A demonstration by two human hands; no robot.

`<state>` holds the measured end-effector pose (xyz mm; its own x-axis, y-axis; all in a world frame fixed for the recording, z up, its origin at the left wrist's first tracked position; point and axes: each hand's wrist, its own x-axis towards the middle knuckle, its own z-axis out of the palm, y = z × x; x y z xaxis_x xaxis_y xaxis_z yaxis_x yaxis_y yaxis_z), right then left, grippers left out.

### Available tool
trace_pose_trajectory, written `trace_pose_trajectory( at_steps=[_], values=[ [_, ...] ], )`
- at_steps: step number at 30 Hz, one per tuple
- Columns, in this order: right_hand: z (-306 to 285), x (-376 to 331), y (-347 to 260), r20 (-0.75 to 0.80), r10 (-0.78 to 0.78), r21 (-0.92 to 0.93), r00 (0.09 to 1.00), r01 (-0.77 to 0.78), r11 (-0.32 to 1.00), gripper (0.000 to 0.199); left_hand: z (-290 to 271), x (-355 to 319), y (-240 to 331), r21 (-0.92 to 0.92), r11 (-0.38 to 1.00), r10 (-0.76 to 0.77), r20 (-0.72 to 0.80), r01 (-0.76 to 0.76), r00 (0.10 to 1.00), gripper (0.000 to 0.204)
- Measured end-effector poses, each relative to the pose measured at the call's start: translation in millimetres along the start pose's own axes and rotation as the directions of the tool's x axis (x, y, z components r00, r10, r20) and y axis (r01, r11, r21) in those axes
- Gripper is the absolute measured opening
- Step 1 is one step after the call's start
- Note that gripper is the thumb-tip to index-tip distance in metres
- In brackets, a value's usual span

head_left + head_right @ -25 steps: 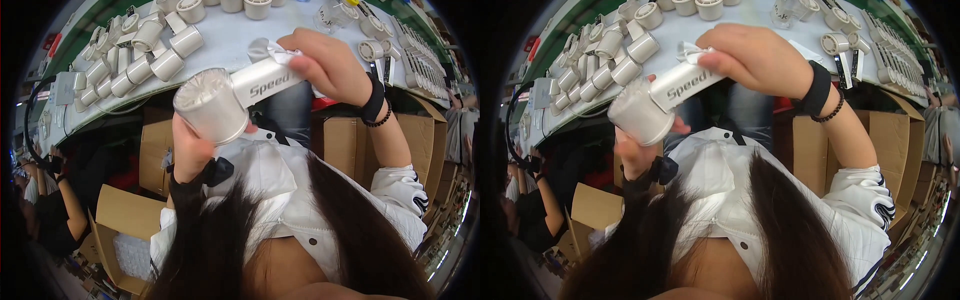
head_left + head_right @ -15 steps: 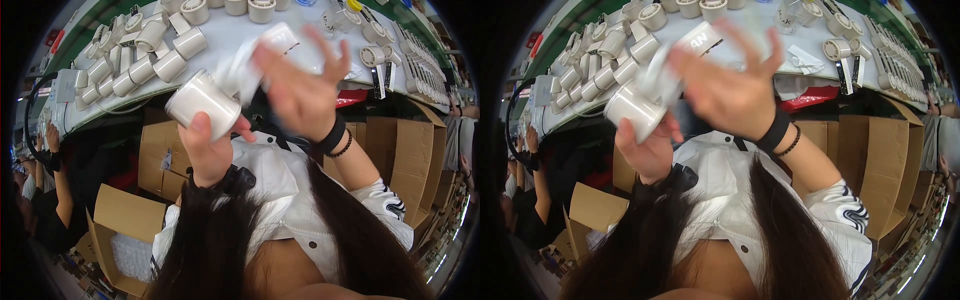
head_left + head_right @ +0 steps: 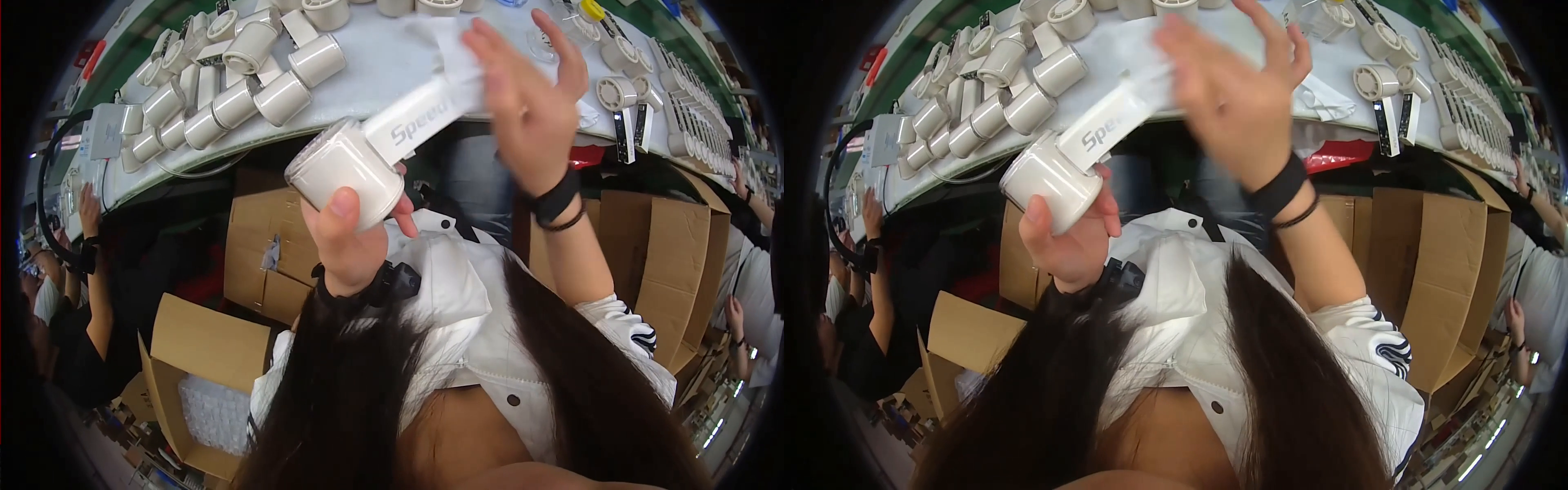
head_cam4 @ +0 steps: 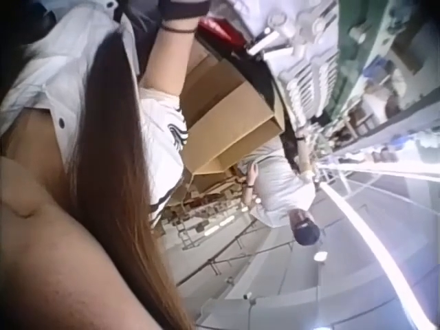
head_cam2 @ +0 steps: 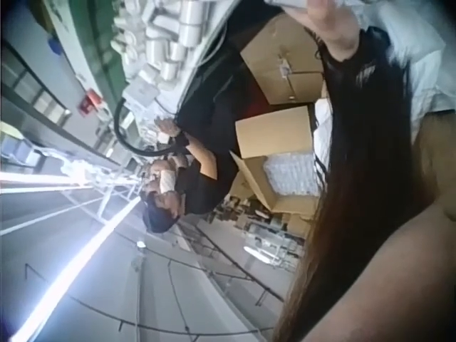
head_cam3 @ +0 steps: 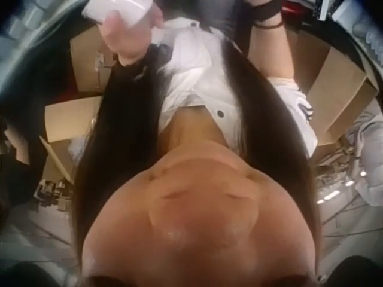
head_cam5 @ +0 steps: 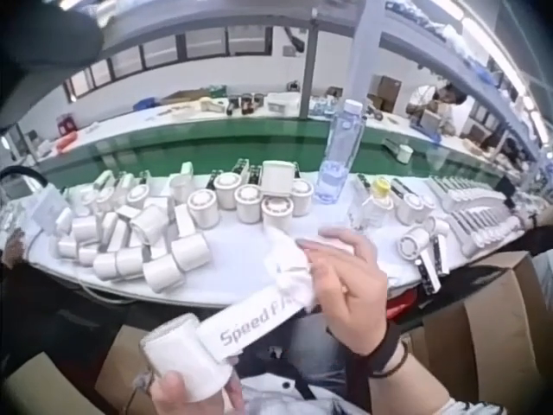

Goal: The person wipes a handheld fan with a cloth, sets it aside, and picks up a bottle to apply liquid to the cloth. They then pick up another handheld fan, wipe its handle and head with the cloth, and place it back on the table.

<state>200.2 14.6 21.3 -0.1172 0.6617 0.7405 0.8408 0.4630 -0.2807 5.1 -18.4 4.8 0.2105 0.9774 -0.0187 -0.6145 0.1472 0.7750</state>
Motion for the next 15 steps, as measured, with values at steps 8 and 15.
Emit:
trace_pose_trajectory(
  at_steps=[8, 15],
  values=[
    [-37.1, -14.9, 31.3, -0.007, 0.735, 0.722, 0.678, -0.505, 0.473, 0.026, -4.7, 0.0, 8.3, -0.085, 0.994, -0.071, 0.032, 0.073, 0.997, 0.075],
    [-40.2, -2.6, 6.2, 0.110, 0.602, 0.892, 0.791, -0.346, 0.292, 0.017, -7.3, 6.2, 4.7, -0.106, 0.991, -0.075, 0.045, 0.080, 0.996, 0.076]
  ],
)
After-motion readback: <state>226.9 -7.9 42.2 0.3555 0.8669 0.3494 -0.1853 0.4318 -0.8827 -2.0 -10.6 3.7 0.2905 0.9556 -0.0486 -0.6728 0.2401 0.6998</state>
